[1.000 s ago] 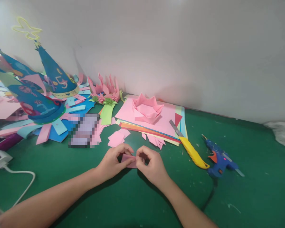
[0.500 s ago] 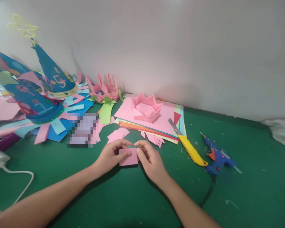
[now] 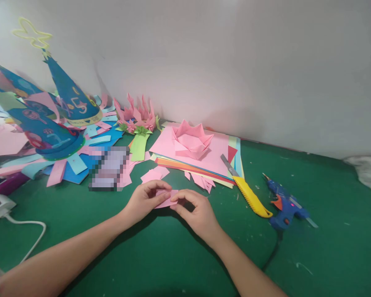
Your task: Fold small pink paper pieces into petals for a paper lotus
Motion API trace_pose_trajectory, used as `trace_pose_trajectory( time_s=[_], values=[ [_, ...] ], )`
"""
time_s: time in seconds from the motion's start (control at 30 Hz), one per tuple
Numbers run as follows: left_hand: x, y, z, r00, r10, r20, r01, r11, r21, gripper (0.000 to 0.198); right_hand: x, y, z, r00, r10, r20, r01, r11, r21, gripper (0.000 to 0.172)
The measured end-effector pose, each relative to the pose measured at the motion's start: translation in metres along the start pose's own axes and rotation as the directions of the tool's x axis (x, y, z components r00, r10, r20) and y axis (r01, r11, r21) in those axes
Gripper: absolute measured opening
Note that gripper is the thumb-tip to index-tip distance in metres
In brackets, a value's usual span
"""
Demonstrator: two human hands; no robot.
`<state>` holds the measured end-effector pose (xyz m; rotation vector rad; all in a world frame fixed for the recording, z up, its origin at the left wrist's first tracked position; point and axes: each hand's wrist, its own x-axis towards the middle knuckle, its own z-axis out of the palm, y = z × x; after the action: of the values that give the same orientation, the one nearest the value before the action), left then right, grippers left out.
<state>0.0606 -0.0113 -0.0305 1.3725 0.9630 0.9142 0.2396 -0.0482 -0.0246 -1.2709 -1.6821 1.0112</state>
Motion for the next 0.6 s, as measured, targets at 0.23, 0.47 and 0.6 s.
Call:
trace_pose_trajectory(
  time_s=[0.23, 0.47, 0.6],
  values=[
    [-0.0018, 0.0038, 0.0018, 0.998, -0.050, 0.027, 0.049, 0.999, 0.019, 0.022, 0.0037, -0.0024, -0.0005, 0.988, 0.128, -0.084, -0.118, 0.986, 0.118, 0.019],
    [-0.0047, 0.0003, 0.0063, 0.995, -0.071, 0.066, 0.072, 0.997, -0.006, 0.031, 0.0041, -0.0014, 0.0005, 0.980, 0.151, -0.131, -0.132, 0.981, 0.139, 0.024],
    [-0.0041, 0.0023, 0.0082, 0.996, -0.054, 0.074, 0.064, 0.989, -0.135, 0.032, 0.0058, -0.0023, 0.0007, 0.980, 0.180, -0.088, -0.160, 0.966, 0.203, 0.029]
  ],
)
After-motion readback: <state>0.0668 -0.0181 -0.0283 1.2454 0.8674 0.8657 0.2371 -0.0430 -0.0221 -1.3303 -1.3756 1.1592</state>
